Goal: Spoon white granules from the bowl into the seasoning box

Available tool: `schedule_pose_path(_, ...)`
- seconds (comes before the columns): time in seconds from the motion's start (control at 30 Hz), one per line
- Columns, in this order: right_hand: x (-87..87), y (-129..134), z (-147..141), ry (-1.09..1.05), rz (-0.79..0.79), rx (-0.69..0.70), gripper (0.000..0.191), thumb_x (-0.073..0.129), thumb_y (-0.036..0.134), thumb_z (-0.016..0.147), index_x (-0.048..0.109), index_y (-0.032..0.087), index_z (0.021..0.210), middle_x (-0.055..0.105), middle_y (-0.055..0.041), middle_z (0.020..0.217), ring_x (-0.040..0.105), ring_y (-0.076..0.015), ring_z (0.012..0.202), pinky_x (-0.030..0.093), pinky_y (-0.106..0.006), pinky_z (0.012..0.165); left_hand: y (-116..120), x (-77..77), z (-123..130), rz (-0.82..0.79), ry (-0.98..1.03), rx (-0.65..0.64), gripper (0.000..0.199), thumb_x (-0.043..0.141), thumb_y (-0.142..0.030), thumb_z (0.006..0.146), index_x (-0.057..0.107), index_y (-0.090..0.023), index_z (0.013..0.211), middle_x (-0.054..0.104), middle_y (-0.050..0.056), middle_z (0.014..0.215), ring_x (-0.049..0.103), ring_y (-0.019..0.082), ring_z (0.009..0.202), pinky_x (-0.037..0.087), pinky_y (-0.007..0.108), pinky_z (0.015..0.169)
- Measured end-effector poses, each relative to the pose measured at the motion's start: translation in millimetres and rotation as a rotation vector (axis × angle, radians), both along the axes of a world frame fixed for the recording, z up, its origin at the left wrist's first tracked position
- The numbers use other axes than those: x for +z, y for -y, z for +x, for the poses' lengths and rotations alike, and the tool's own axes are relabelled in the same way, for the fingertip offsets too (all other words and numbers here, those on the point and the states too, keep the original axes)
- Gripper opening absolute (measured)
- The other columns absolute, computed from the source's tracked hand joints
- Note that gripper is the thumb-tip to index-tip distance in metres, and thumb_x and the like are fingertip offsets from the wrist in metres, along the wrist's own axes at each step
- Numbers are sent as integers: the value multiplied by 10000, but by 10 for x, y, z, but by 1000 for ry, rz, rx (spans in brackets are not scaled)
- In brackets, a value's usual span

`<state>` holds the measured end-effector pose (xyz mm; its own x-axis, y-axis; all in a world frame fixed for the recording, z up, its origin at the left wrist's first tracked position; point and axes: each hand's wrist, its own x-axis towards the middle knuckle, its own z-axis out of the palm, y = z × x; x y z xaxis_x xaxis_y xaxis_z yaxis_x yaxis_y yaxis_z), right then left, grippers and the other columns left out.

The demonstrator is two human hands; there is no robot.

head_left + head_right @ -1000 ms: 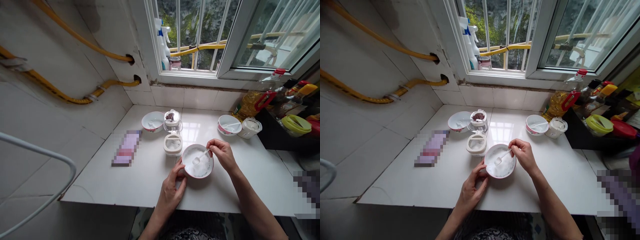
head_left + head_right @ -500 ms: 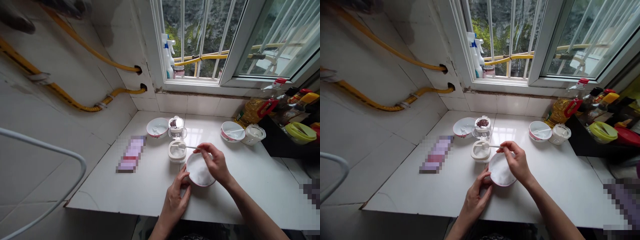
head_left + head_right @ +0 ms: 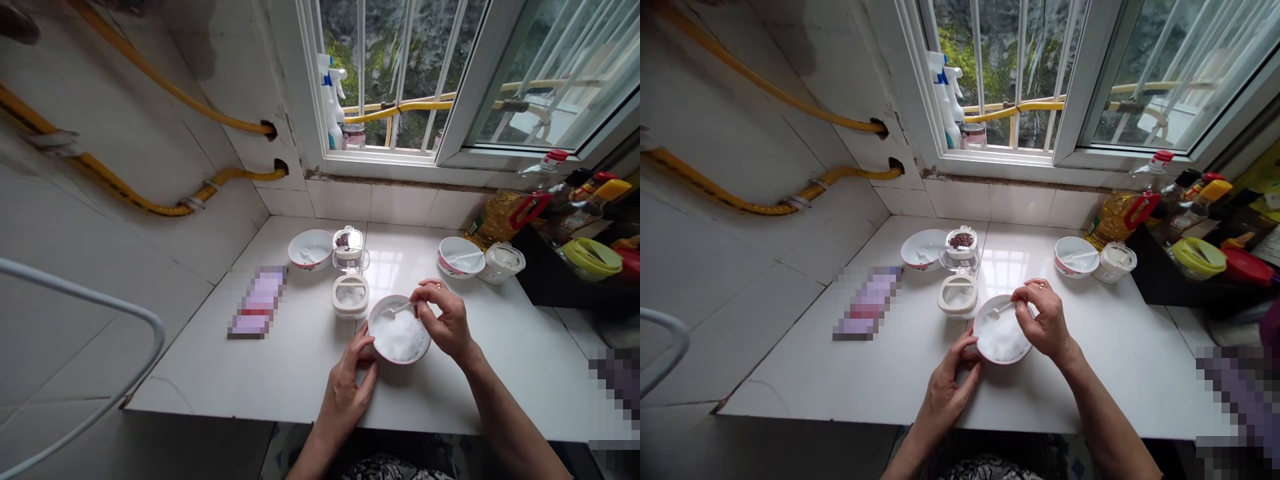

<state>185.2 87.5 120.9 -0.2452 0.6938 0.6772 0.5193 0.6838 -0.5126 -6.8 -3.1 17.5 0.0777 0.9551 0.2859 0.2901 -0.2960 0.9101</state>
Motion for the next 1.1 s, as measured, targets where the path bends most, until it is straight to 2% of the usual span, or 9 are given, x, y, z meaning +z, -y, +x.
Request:
schedule_pose_path(0.17, -59, 20, 47, 139, 8, 88, 188, 476, 74, 773, 568, 235, 740, 553, 50, 565, 461, -132, 500, 486, -393, 820, 2, 18, -2, 6, -2, -4, 388, 528, -131, 923, 507, -245, 1294, 465, 160, 1527, 746, 152, 948, 589, 296, 898)
schedule_pose_path(0.3, -120, 34, 0, 165, -78, 185, 189, 456, 75, 766, 564, 226, 729, 566, 57, 569, 437, -113, 486, 481, -382, 842, 3, 9, -11, 5, -11, -3, 386, 522, -133, 932, 495, -245, 1300, 455, 165, 1533, 747, 147, 949, 590, 289, 891)
schedule_pose_path(0.4, -132, 42, 2, 86, -218, 132, 199, 454, 101, 780, 587, 223, 698, 598, 30, 597, 511, -134, 557, 481, -357, 807, 2, -18, -16, 7, -21, -1, 389, 531, -140, 931, 493, -242, 1304, 452, 164, 1536, 740, 159, 991, 587, 290, 897)
schedule_pose_path(0.5, -116, 41, 40, -29, -384, 27, 195, 468, 137, 757, 615, 225, 662, 613, 1, 604, 572, -173, 665, 461, -315, 702, 3, -34, -16, 12, -18, -4, 402, 541, -139, 930, 492, -254, 1312, 448, 152, 1541, 737, 153, 989, 582, 278, 899)
schedule_pose_path(0.63, -101, 25, 69, -227, -610, -22, 165, 478, 197, 718, 623, 215, 642, 536, 26, 511, 494, -147, 534, 387, -276, 548, 10, -23, -15, 3, -8, -4, 404, 544, -136, 929, 494, -269, 1308, 444, 142, 1545, 741, 134, 940, 583, 264, 880)
schedule_pose_path(0.77, -112, -11, 66, -402, -747, -5, 143, 503, 239, 697, 625, 195, 636, 517, 37, 468, 454, -126, 470, 340, -266, 504, 9, -11, -15, 4, -1, 1, 393, 547, -139, 923, 505, -258, 1296, 461, 148, 1532, 745, 135, 906, 595, 258, 838)
schedule_pose_path(0.93, -133, -62, 53, -552, -791, 8, 123, 576, 269, 733, 650, 184, 683, 567, 31, 480, 521, -135, 506, 421, -276, 572, -1, -15, -10, 6, 5, 7, 379, 553, -143, 918, 518, -251, 1280, 476, 149, 1521, 748, 135, 883, 599, 267, 844)
schedule_pose_path(1.1, -116, -35, -103, -538, -639, 35, 131, 594, 318, 863, 650, 200, 864, 697, -8, 661, 663, -179, 663, 516, -318, 701, 0, -21, -8, 22, 9, -3, 395, 544, -128, 917, 504, -260, 1287, 477, 145, 1521, 747, 126, 874, 594, 266, 861)
